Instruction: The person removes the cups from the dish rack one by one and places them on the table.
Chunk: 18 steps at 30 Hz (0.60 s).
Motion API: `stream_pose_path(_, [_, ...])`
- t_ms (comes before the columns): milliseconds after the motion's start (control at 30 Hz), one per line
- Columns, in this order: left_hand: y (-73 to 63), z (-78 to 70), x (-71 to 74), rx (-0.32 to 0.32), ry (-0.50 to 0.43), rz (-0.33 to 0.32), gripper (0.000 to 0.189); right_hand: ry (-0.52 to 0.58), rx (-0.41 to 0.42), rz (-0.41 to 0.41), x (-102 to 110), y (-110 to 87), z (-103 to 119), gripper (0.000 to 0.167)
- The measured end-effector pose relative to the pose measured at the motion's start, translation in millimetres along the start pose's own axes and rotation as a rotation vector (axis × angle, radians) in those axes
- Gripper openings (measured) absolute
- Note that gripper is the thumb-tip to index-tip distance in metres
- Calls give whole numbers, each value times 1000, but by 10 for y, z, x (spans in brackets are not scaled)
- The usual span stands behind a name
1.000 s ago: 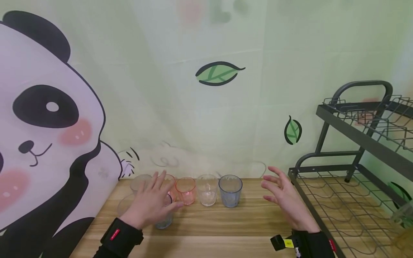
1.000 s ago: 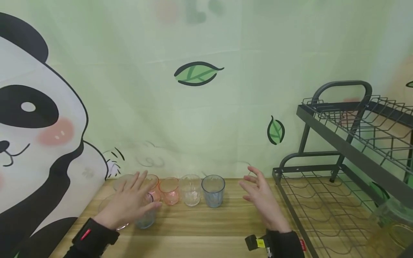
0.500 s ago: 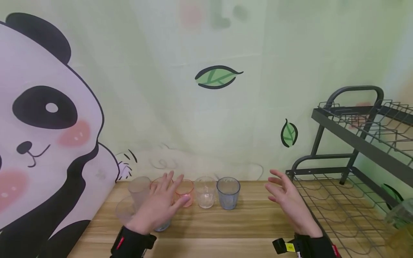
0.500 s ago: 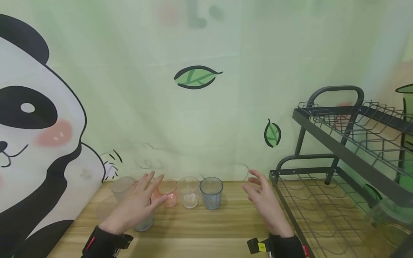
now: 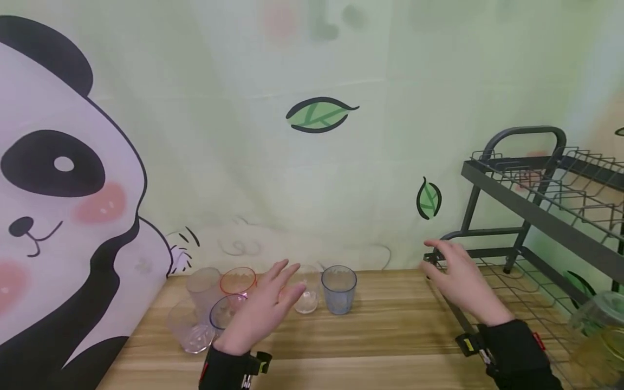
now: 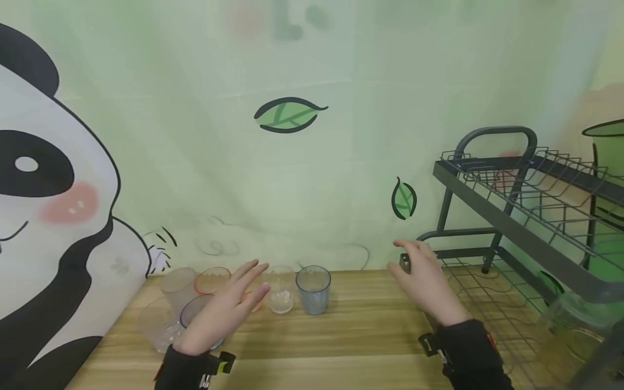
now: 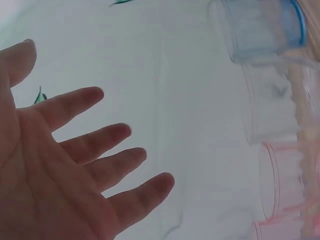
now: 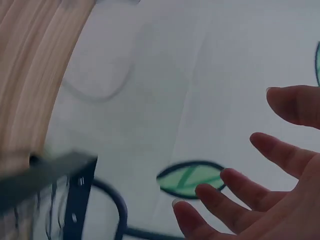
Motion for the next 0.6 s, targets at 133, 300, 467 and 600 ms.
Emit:
stream_pose_path(133, [7,-147,-80,-40,-42,56,64,-108,-34,52,219,79,-151,55])
stream_pose_path(300, [-14,-317,-233,-111,-52,164,61,-230,-90,114,461,172,-390,55])
stream_pose_path(467, [-54,-501,-351,-189,-50,243,62,-294,-99,164,576,246,-578,53])
stream_pose_path(600, [-90,-633,-446,-252,-25,283,61,-317,-137,195,646,280,-724,51])
Point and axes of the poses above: each hand's wrist, its own y-axis towards the middle knuckle, its own x-axis out of the back of the hand, z = x × y, the point moved 4 cm from there along y, towards the middle knuckle, and after that the axes turned 8 degrees about z, right-handed, at the moved point
